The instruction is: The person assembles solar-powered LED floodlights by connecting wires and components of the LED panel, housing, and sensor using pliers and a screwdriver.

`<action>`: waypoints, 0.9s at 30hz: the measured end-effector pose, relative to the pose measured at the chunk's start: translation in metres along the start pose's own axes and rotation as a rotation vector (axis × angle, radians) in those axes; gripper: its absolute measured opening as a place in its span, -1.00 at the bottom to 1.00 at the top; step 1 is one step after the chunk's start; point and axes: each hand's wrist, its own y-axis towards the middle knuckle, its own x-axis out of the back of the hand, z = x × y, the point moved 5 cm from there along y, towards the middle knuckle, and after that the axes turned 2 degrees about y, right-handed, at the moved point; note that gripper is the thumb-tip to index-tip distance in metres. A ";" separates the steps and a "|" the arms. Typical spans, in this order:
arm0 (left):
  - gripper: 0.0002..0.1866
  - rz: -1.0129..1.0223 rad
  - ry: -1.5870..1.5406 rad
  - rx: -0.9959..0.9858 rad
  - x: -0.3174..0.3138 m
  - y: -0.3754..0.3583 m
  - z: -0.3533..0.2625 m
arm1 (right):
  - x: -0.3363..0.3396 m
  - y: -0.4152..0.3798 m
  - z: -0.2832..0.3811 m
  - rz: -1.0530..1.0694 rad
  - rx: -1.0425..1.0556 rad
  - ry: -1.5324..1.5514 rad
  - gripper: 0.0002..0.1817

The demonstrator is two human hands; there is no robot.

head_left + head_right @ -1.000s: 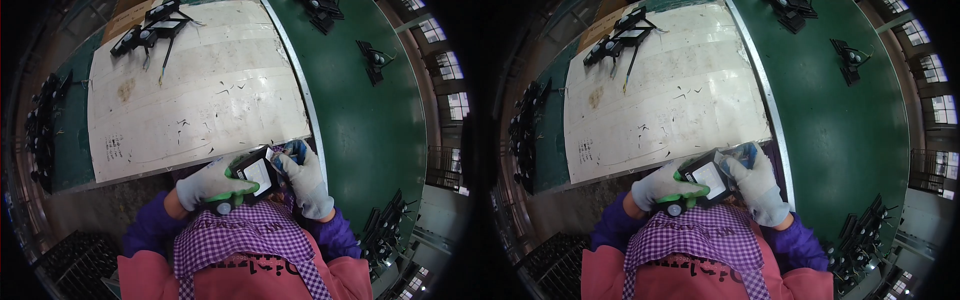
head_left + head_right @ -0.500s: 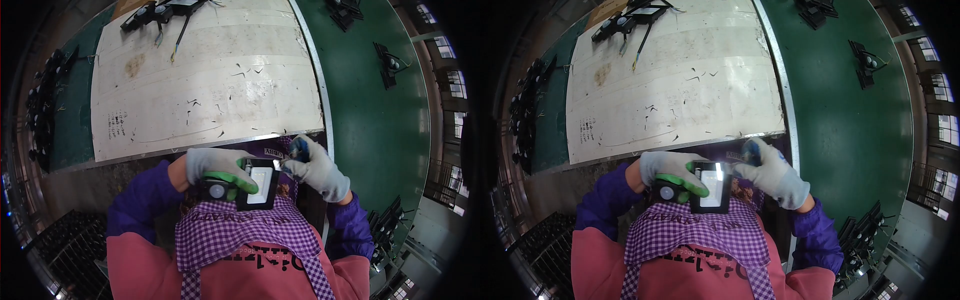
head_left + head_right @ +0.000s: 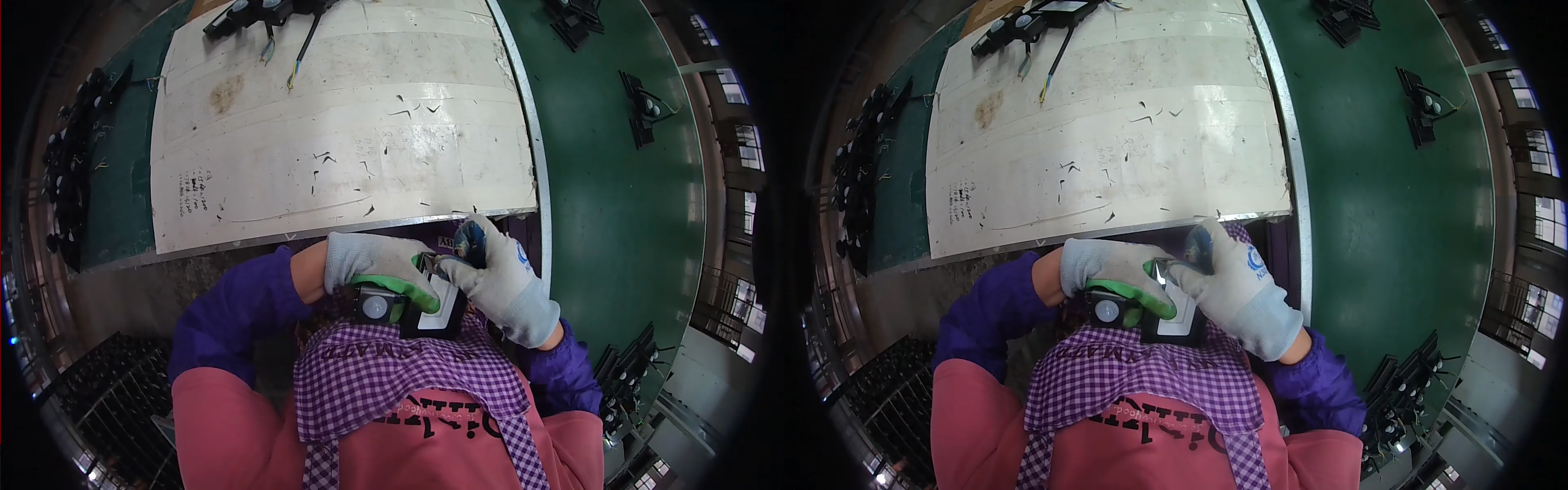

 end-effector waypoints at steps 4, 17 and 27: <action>-0.66 -0.048 -0.029 -0.033 -0.002 -0.008 -0.005 | 0.003 -0.001 -0.006 0.029 0.015 0.176 -0.60; -0.57 -0.157 -0.249 -0.022 0.000 -0.023 0.005 | -0.011 -0.008 -0.078 -0.071 0.037 0.793 -0.65; -0.61 -0.121 -0.192 0.012 -0.005 -0.020 0.006 | 0.001 -0.003 -0.059 -0.047 0.034 0.704 -0.74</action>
